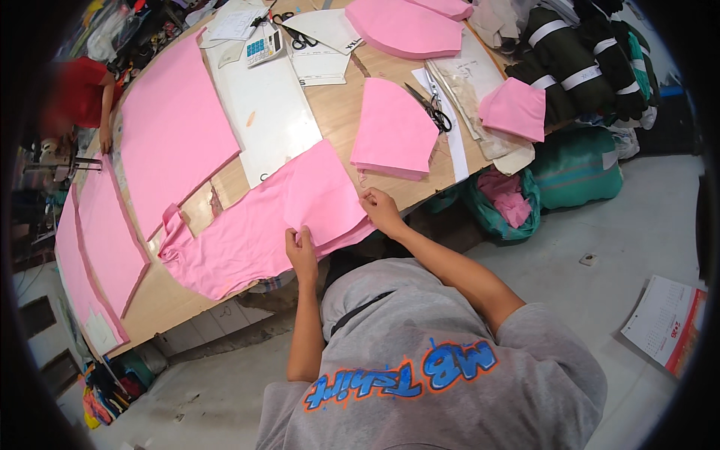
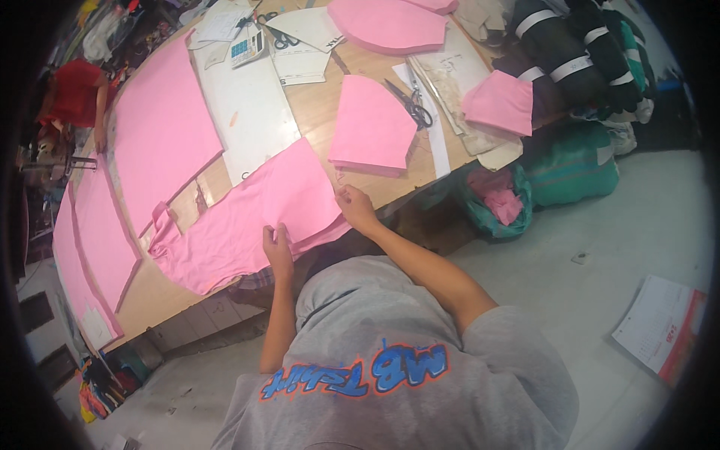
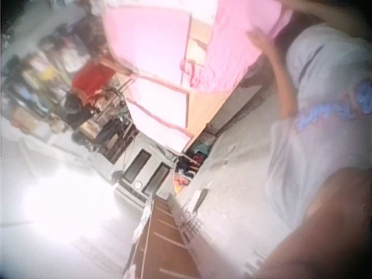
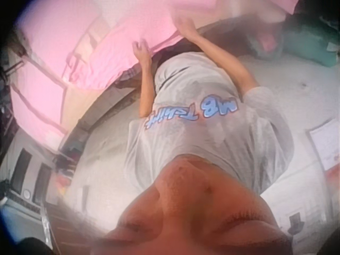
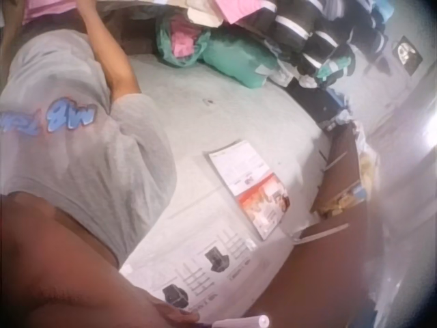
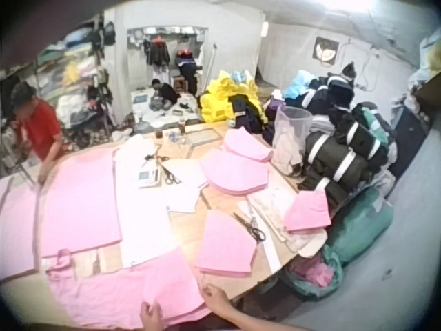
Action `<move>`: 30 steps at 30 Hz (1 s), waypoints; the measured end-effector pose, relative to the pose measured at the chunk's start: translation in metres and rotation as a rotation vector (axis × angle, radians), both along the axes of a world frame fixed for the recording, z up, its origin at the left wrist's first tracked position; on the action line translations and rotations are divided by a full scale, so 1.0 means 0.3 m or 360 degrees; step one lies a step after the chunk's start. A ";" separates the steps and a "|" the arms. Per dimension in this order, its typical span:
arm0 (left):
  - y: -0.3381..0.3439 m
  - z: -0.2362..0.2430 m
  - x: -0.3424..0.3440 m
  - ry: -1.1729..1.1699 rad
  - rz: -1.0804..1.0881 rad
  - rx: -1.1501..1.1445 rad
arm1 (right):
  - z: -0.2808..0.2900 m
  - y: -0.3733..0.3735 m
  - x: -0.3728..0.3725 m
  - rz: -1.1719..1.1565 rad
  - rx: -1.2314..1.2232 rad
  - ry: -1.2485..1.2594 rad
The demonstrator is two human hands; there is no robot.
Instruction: The person cuts pink fabric pieces using scissors, aligns them with paper templates, and folds the cut pieces into stacks on the table. The person also discards offcuts into a green bag and continues cutting additional fabric pieces throughout the clip.
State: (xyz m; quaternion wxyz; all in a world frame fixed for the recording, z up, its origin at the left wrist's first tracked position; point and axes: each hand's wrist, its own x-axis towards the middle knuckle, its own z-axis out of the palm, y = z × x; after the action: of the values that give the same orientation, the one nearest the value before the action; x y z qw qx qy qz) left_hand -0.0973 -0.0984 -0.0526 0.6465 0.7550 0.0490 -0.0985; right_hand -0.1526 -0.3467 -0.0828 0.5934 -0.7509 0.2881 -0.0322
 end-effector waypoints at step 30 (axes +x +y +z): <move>0.064 -0.092 -0.092 -0.0098 0.0067 0.0214 | 0.032 0.040 -0.011 0.0292 -0.0584 0.0328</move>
State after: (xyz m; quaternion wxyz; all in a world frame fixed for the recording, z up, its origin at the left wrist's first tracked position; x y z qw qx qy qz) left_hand -0.1251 -0.0793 -0.0804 0.5975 0.7981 0.0514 -0.0583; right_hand -0.1558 -0.3348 -0.0731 0.4147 -0.8687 0.2670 0.0467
